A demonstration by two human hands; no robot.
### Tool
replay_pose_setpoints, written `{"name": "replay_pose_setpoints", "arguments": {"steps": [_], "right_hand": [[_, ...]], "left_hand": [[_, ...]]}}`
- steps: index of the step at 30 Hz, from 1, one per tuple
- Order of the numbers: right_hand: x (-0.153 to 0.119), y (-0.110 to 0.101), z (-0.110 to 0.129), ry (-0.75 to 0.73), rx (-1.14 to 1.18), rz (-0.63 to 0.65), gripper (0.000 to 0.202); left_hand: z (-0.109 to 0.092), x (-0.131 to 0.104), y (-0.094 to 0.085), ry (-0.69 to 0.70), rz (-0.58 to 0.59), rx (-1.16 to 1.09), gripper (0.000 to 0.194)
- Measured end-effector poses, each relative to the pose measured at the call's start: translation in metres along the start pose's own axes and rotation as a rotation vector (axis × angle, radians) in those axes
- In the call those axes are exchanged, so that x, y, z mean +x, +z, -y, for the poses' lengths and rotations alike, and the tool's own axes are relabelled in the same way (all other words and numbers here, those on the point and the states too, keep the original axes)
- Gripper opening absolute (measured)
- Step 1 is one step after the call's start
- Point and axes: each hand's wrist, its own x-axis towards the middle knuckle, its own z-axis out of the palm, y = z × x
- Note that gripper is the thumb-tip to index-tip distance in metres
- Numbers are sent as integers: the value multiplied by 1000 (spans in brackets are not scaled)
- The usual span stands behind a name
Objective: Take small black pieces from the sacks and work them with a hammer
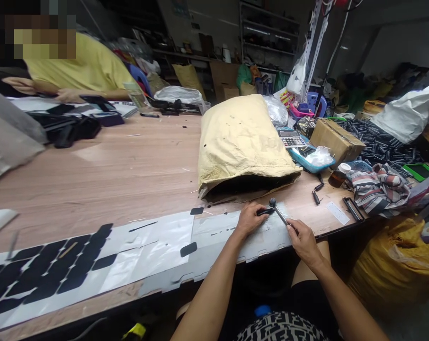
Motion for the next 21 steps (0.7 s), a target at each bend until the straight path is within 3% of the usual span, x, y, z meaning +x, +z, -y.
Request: {"name": "replay_pose_setpoints", "arguments": {"steps": [5,10,15,21], "right_hand": [[-3,8,6,-22,4,24,32],[6,7,-3,-2,-72,14,31],[35,-2,-27,17,-393,-99,30],[47,5,-40,-78,-754,-111,25]], "left_hand": [[-1,2,-1,-17,17,-4,12],[-2,3,-1,-46,24,4,17],[-6,1,-1,-47,17,59,20],[-4,3,-2,-39,44,69,22]]}}
